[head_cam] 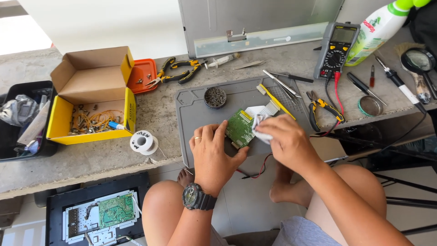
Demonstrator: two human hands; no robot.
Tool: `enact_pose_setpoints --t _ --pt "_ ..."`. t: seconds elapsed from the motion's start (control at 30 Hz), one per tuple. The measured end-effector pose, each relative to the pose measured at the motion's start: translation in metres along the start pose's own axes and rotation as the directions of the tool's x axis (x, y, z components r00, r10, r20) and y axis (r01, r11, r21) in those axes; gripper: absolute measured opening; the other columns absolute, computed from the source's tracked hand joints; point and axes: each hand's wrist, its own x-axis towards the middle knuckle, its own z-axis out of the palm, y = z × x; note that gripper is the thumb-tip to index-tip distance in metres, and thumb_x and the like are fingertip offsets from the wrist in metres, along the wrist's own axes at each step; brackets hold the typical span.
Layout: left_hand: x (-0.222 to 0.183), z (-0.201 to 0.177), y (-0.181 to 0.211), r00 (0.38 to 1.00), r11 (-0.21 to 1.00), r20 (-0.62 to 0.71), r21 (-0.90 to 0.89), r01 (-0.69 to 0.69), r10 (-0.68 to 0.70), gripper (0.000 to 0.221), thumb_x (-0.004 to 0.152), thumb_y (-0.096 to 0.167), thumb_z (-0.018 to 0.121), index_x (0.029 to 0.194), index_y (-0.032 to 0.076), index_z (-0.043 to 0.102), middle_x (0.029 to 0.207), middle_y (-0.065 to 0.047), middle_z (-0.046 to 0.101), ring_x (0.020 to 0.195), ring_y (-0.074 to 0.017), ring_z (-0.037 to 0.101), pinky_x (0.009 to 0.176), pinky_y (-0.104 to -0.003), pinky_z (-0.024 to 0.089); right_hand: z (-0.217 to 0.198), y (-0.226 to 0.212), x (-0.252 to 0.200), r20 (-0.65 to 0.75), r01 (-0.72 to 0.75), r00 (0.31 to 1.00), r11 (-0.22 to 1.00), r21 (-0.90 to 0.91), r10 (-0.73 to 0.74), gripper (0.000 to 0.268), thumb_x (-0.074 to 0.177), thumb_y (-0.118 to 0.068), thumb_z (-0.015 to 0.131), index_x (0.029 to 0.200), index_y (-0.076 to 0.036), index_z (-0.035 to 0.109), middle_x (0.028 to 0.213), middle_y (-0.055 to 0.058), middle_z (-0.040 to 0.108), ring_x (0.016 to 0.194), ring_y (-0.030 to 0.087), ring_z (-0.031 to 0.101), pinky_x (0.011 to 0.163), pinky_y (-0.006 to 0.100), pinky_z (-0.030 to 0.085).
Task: Cleaning a circuit board with solvent and a brush, then wiping it and inspecting it with a magnifying glass.
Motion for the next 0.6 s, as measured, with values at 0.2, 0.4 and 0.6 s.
enact_pose_setpoints --t 0.2,0.4,0.6 --pt "-0.002 0.000 -0.002 1.000 1.000 -0.001 0.011 -0.015 0.015 0.094 0.066 0.043 0.108 0.146 0.006 0.074 0.125 -0.012 0.066 0.127 -0.0390 0.061 0.112 -0.061 0.042 0.008 0.005 -0.005 -0.043 0.019 0.999 0.999 -0.048 -0.021 0.037 0.093 0.008 0.065 0.116 -0.010 0.087 0.123 0.006 0.082 0.113 0.032 0.075 0.102 0.043 0.063" --pt "-0.002 -0.001 -0.002 0.999 0.999 -0.017 0.019 -0.027 0.028 0.094 0.065 0.043 0.108 0.146 0.007 0.075 0.124 -0.011 0.067 0.126 -0.0390 0.062 0.111 -0.061 0.044 0.000 0.004 -0.001 -0.073 -0.068 0.995 0.996 0.051 0.071 0.040 0.092 0.011 0.067 0.116 -0.013 0.089 0.124 0.006 0.084 0.116 0.033 0.077 0.102 0.044 0.063" --pt "0.005 -0.011 0.004 0.999 0.998 -0.015 -0.040 -0.041 0.041 0.078 0.082 0.046 0.099 0.144 0.004 0.077 0.122 -0.013 0.069 0.124 -0.0397 0.064 0.108 -0.057 0.045 -0.010 0.012 -0.019 -0.350 -0.398 0.796 0.863 0.310 0.493 0.027 0.117 0.005 0.064 0.141 0.008 0.075 0.125 0.028 0.076 0.114 0.040 0.073 0.103 0.054 0.059"
